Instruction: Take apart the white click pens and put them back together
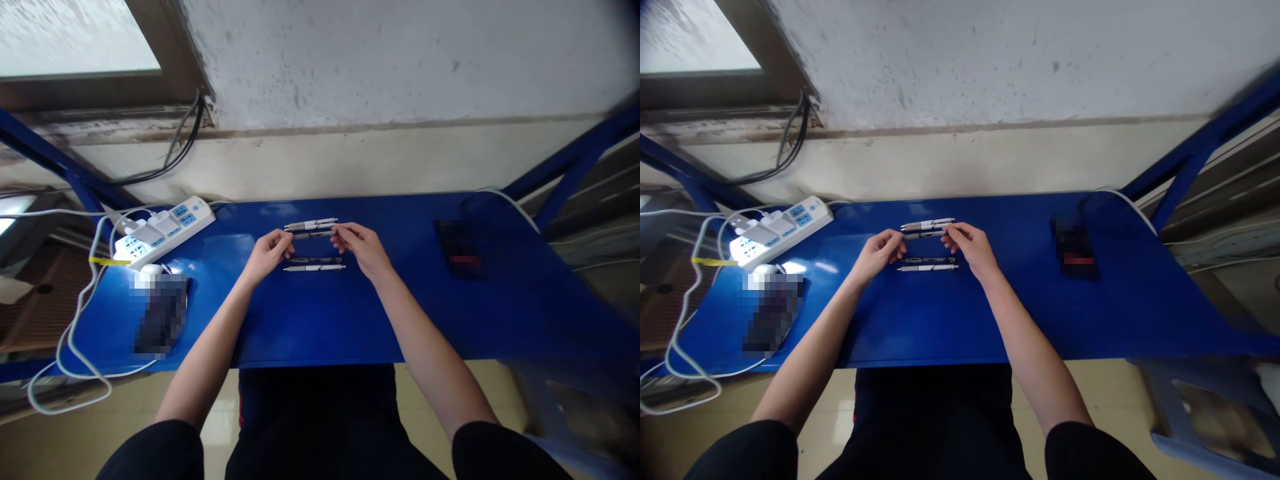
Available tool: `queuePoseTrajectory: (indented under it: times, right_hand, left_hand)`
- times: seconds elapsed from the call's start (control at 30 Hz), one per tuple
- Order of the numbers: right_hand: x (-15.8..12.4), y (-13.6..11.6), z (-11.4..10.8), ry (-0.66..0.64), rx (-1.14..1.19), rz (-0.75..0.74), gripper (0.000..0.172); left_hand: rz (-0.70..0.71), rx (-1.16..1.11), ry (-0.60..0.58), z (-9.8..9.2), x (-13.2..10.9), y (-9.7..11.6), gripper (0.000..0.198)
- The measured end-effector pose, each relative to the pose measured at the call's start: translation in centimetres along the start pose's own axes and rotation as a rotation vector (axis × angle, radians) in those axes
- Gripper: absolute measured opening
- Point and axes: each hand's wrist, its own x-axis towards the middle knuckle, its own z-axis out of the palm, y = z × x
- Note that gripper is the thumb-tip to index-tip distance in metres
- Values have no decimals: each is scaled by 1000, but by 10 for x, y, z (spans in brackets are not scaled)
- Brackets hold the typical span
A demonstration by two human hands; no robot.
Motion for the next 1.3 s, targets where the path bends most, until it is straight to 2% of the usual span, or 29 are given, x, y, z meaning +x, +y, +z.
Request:
queuePoseTrajectory:
  times: [0.1,0.2,0.33,0.5,0.67,0.83,1.07,1.2,1.3]
  right_hand:
    - [0,1,-1,6,-6,-4,23]
    - [0,1,-1,2,-9,-5,24]
    - [0,0,1,-2,-19,10,27]
    - [-1,-2,2,6,-23,4,26]
    - [-1,-4,3,6,-21,9,28]
    - [-1,-3,3,10,-16,5,26]
    - [-1,-2,2,-7,-21,-6,26]
    - [-2,-3,1,-18,-25,-9,26]
    - [-1,-3,1,-55,70,36,24]
  left_hand:
    - [13,61,-32,0,0,0,32]
    - [46,48,-9,0,-1,2,31]
    - [-10,72,-16,0,-1,3,35]
    - [63,16,-16,1,-1,3,27]
    - [-9,57,-11,1,0,1,33]
    - [55,29,1,0,0,2,29]
    - [13,94,-28,1,-1,5,31]
    - [9,3,2,1,-1,4,27]
    - [-12,-172,-13,1,0,3,26]
